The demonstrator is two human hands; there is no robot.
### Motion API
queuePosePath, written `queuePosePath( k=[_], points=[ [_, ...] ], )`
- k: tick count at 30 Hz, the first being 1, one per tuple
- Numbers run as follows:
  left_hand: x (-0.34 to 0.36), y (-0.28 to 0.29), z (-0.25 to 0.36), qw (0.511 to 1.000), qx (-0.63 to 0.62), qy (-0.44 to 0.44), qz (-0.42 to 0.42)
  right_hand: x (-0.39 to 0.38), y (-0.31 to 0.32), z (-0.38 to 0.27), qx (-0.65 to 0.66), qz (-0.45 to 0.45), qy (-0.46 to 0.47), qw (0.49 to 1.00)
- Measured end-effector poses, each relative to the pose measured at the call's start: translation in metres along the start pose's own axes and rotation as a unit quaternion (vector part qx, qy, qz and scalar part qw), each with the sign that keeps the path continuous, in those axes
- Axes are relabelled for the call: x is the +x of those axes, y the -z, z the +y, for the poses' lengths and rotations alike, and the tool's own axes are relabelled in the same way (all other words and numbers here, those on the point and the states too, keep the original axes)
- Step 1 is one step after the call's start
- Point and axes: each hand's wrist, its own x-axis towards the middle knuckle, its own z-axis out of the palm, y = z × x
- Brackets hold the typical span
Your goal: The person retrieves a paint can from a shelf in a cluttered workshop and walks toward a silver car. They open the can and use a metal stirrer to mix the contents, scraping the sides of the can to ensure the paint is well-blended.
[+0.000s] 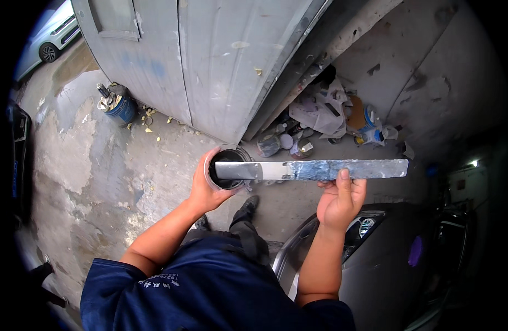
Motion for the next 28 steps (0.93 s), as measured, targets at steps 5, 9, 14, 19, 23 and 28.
queuePosePath(
  k=[5, 9, 14, 19, 23, 28],
  points=[
    [0.002, 0.001, 0.006, 0.999, -0.036, -0.026, -0.003, 0.001, 0.012, -0.007, 0.022, 0.028, -0.025, 0.999],
    [-0.004, 0.001, 0.006, 0.997, -0.07, -0.018, -0.003, -0.003, 0.014, -0.01, 0.021, 0.033, -0.031, 0.999],
    [-0.007, 0.004, 0.013, 0.997, -0.071, -0.024, -0.013, -0.008, 0.016, -0.012, 0.02, 0.063, -0.03, 0.997],
    [-0.008, -0.005, 0.014, 0.997, -0.072, -0.016, -0.026, -0.007, 0.025, -0.015, -0.002, 0.073, -0.037, 0.997],
    [-0.004, -0.01, 0.011, 0.997, -0.061, -0.004, -0.036, -0.003, 0.027, -0.007, -0.004, 0.089, -0.038, 0.995],
    [-0.009, 0.007, -0.001, 0.997, -0.055, 0.041, -0.03, 0.002, -0.013, 0.029, 0.026, -0.013, -0.021, 0.999]
  ],
)
